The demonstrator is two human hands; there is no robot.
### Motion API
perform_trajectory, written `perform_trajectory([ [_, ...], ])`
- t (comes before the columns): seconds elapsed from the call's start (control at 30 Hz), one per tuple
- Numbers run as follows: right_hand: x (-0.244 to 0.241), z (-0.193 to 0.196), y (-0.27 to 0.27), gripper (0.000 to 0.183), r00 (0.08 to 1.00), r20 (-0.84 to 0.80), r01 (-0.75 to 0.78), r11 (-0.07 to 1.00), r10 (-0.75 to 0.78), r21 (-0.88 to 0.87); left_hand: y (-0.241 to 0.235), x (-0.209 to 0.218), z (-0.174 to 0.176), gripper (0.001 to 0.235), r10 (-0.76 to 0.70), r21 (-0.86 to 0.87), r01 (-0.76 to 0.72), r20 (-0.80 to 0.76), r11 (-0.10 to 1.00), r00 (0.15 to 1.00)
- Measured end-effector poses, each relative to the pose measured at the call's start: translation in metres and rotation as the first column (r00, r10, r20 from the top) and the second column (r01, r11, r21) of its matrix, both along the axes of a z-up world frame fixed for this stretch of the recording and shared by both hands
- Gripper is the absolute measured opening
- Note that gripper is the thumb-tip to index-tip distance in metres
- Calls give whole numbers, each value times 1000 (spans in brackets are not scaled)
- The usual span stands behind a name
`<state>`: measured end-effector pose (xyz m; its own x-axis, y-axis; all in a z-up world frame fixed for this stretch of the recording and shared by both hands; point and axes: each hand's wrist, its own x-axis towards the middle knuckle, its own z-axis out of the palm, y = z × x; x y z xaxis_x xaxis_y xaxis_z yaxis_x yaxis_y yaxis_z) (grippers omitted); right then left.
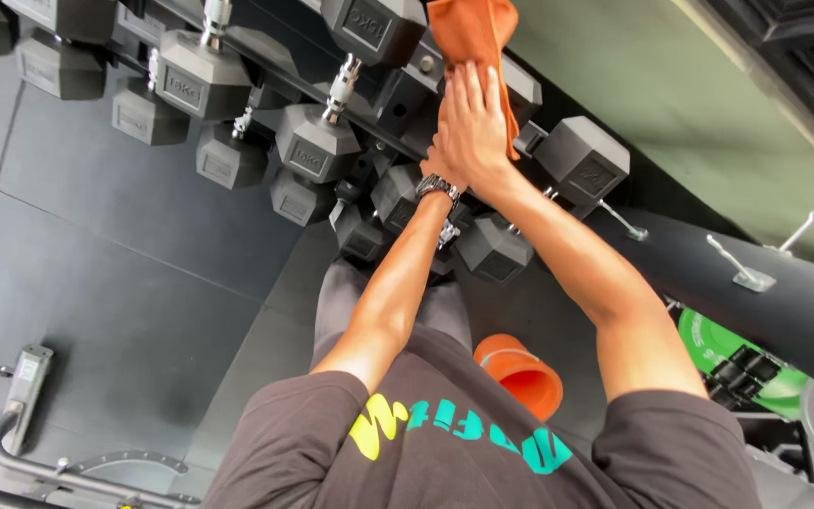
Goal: The person wipes dumbbells on a wall-mounted rack with an orange cloth. They dip the cloth into an orange bucket of water, wring it out, and then systematically clean each dumbbell one by one, moving along the rack.
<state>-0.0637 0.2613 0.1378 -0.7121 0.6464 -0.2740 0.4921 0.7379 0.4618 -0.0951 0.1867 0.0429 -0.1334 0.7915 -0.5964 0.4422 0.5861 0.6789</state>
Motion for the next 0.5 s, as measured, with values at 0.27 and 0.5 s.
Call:
perform_trajectory([
  [0.27, -65, 5, 36, 68, 956, 285, 48, 996, -68, 77, 9, 1, -4, 46, -266, -146, 243, -165, 959, 950],
  [0.5, -8, 75, 9, 60, 855, -492, 149, 986, -164, -69, 10, 4, 16, 68, 9, 79, -2, -85, 997, 996],
])
